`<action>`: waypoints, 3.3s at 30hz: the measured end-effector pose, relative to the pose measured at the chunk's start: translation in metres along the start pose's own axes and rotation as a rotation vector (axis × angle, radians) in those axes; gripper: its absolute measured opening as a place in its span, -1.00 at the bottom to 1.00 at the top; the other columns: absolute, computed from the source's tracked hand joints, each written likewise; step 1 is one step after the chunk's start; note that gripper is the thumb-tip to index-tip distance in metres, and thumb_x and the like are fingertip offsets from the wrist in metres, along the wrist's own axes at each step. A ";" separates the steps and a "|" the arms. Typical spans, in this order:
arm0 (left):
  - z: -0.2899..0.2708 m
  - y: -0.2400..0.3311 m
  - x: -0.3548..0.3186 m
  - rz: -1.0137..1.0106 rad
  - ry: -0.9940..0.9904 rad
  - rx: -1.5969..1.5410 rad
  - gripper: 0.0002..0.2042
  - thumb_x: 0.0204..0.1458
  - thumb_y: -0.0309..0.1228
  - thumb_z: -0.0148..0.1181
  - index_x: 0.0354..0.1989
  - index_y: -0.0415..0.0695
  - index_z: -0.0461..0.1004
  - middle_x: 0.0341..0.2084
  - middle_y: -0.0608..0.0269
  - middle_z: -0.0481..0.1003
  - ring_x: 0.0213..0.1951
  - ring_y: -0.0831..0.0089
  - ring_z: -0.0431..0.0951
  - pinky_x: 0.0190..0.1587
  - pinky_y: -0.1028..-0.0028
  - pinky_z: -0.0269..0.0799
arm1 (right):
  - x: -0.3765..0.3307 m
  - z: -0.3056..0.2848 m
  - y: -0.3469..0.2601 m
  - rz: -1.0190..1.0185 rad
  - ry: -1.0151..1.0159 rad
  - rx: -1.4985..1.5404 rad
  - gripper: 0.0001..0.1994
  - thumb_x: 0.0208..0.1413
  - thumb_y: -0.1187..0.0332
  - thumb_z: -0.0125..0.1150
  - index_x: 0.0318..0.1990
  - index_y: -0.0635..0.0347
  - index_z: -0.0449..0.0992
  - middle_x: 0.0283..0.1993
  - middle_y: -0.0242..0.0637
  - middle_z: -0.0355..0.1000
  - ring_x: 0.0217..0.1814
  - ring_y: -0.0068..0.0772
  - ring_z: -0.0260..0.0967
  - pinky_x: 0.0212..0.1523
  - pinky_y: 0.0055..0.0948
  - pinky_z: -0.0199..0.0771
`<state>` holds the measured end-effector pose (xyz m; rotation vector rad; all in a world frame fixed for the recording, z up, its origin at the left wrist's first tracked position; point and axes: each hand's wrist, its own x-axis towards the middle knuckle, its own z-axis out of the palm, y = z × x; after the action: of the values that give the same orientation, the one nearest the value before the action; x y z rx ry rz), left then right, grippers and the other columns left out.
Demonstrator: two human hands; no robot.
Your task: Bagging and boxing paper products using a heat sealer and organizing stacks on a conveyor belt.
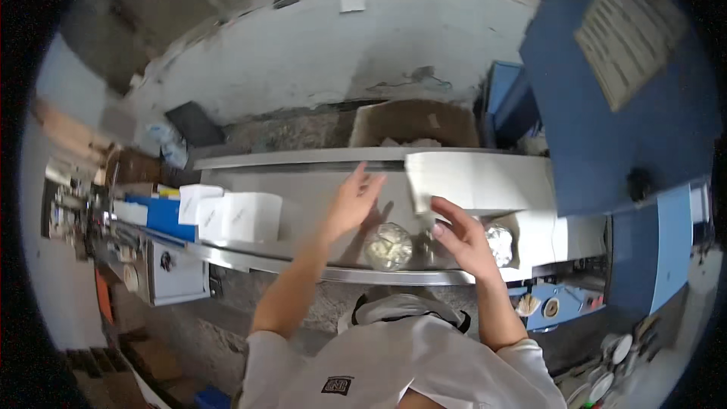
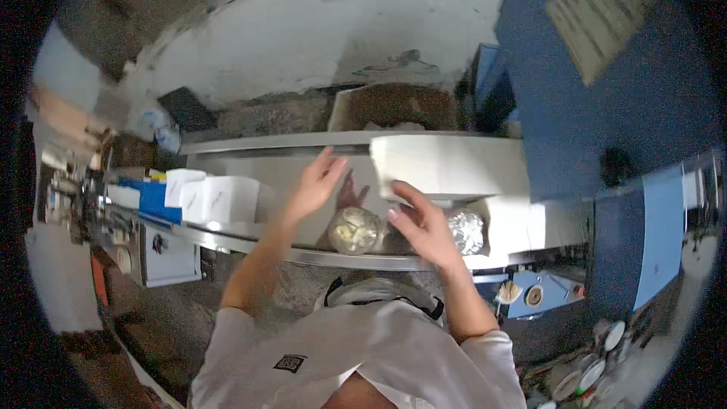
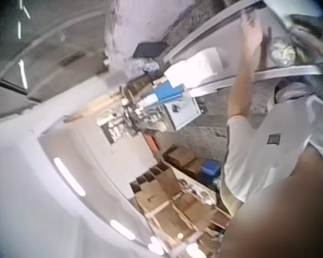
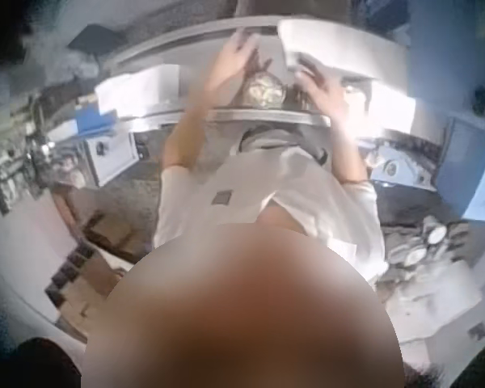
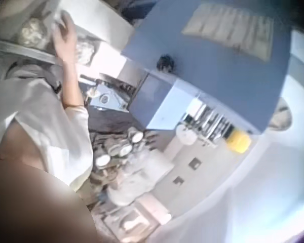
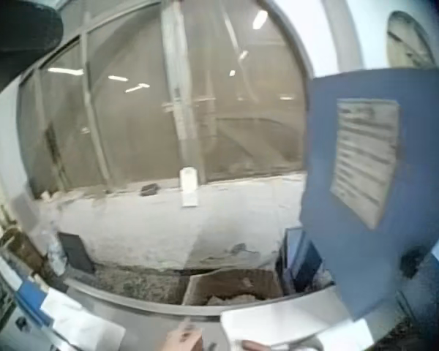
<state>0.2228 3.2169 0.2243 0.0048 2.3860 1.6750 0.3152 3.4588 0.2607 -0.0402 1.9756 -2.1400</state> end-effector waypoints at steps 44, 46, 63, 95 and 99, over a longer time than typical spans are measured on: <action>-0.153 -0.131 -0.062 -0.219 0.097 -0.838 -0.53 0.08 -0.28 0.11 0.17 -0.18 0.31 -0.12 0.25 0.52 -0.11 0.44 0.54 -0.11 0.42 0.48 | -0.004 -0.053 0.009 -0.013 0.223 -0.149 -0.49 0.26 0.23 0.14 0.28 0.29 0.28 0.29 -0.12 0.29 0.36 -0.20 0.22 0.30 -0.23 0.23; -0.153 -0.133 -0.067 -0.189 0.123 -0.900 -0.53 0.11 -0.21 0.08 0.17 -0.16 0.31 -0.11 0.27 0.52 -0.12 0.44 0.54 -0.11 0.44 0.46 | -0.002 -0.052 0.009 -0.015 0.212 -0.168 -0.48 0.26 0.21 0.14 0.29 0.28 0.27 0.31 -0.11 0.27 0.36 -0.20 0.21 0.29 -0.23 0.23; -0.059 -0.028 -0.052 0.499 -0.341 1.358 -0.74 -0.03 -0.29 0.15 -0.18 -0.07 0.61 -0.07 0.22 0.55 0.11 0.30 0.44 0.38 -0.07 -0.13 | -0.001 -0.052 0.013 -0.026 0.171 -0.132 -0.47 0.26 0.22 0.14 0.30 0.29 0.25 0.34 -0.11 0.24 0.38 -0.20 0.18 0.31 -0.24 0.20; 0.227 0.112 0.074 0.042 -0.207 0.563 -0.05 -0.19 -0.10 0.24 0.28 -0.57 0.01 0.02 -0.50 0.38 0.13 -0.18 0.40 0.19 0.24 0.32 | -0.065 -0.101 0.017 -0.197 0.134 -0.035 -0.40 0.15 0.17 0.26 0.24 0.35 0.29 0.24 0.02 0.32 0.28 -0.14 0.28 0.26 -0.29 0.25; 0.221 0.115 0.074 0.041 -0.146 0.566 -0.07 -0.21 -0.17 0.27 0.29 -0.51 0.03 0.03 -0.46 0.38 0.13 -0.17 0.40 0.20 0.24 0.30 | -0.059 -0.103 0.004 -0.131 0.120 -0.005 -0.43 0.16 0.20 0.26 0.23 0.35 0.29 0.19 -0.02 0.36 0.19 -0.25 0.34 0.19 -0.34 0.31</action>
<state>0.1777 3.4722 0.2465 0.2600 2.6640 0.9220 0.3555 3.5709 0.2552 -0.0447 2.0985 -2.2684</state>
